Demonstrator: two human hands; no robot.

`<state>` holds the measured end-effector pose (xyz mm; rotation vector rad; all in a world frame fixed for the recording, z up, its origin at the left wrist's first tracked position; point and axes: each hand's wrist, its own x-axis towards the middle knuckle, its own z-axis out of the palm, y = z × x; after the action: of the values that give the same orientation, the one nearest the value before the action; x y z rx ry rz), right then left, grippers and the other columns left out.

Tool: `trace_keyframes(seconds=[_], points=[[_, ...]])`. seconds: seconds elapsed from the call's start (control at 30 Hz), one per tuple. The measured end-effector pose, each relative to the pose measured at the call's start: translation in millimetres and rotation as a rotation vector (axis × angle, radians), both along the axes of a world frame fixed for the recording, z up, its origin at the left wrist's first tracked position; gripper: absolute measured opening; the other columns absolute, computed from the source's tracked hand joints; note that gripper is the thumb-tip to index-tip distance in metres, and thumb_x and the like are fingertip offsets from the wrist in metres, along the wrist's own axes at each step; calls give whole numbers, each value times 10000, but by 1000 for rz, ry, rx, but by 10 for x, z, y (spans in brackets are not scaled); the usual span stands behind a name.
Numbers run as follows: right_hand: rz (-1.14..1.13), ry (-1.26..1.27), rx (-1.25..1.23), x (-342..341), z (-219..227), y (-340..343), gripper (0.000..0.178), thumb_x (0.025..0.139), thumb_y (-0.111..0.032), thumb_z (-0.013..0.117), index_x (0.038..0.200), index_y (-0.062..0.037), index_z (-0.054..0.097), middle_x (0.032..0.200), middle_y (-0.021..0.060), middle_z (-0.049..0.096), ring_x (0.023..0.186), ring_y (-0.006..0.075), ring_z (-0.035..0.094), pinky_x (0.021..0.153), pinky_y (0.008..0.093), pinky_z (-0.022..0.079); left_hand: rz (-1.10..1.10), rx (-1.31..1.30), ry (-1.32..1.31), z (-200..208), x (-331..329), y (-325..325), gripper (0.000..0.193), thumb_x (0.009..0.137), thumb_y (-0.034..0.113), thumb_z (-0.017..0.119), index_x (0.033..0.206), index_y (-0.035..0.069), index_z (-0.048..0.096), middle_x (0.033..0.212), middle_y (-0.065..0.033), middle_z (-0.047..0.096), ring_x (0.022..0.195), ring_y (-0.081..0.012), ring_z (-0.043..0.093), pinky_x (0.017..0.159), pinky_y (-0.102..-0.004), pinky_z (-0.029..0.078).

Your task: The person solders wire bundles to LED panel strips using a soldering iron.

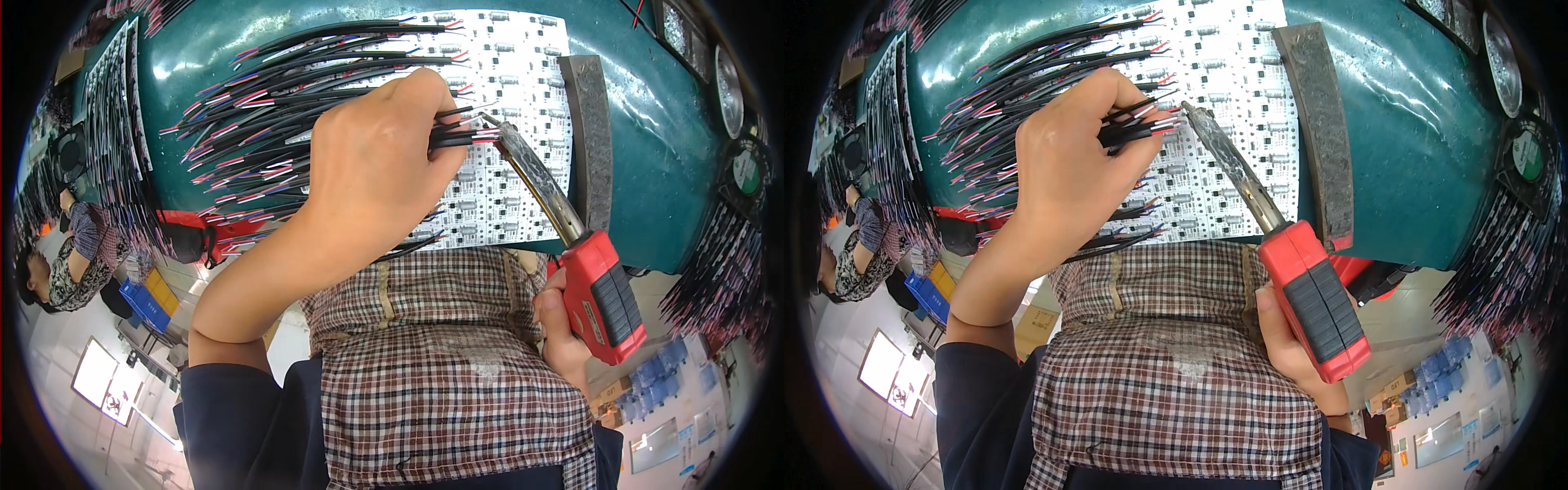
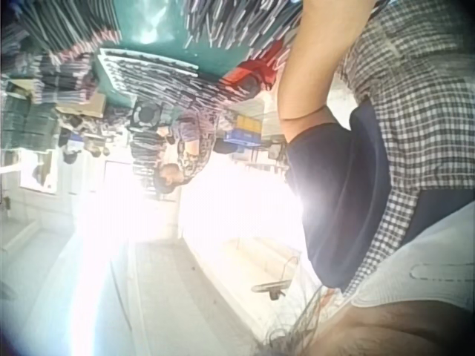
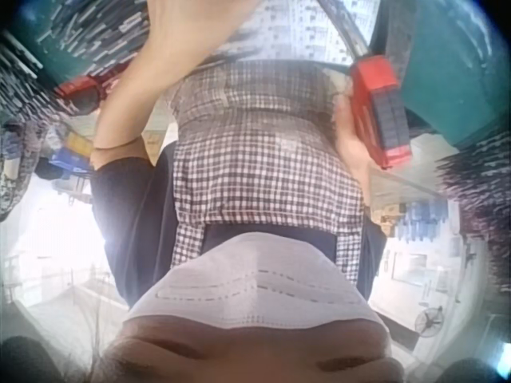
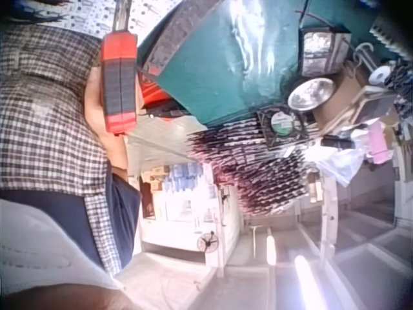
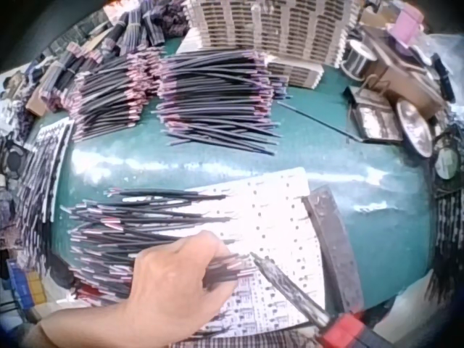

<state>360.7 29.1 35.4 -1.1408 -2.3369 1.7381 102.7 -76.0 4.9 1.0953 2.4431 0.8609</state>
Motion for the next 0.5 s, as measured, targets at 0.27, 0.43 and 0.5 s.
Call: trace_keyframes(seconds=[0.27,0.43,0.5], points=[[136,-164,67,-53,86,88,186,849,-146,772,992,-55,697,870,67,689,775,230,674,698,350,529,-1,25,45,-48,-2,-15,200,784,128,797,853,56,623,724,-69,660,628,-214,641,583,-303,488],[285,-75,217,-100,126,165,66,922,-63,614,938,-7,583,702,42,540,552,98,505,514,251,391,-6,4,36,-28,-4,-16,209,769,129,803,852,58,625,723,-68,659,633,-222,642,592,-306,490],[302,-74,283,-74,152,135,78,928,-73,611,951,-3,586,695,41,535,550,99,505,512,252,387,-5,7,37,-31,-7,-21,212,763,129,803,853,58,625,724,-69,658,636,-225,643,595,-307,491]])
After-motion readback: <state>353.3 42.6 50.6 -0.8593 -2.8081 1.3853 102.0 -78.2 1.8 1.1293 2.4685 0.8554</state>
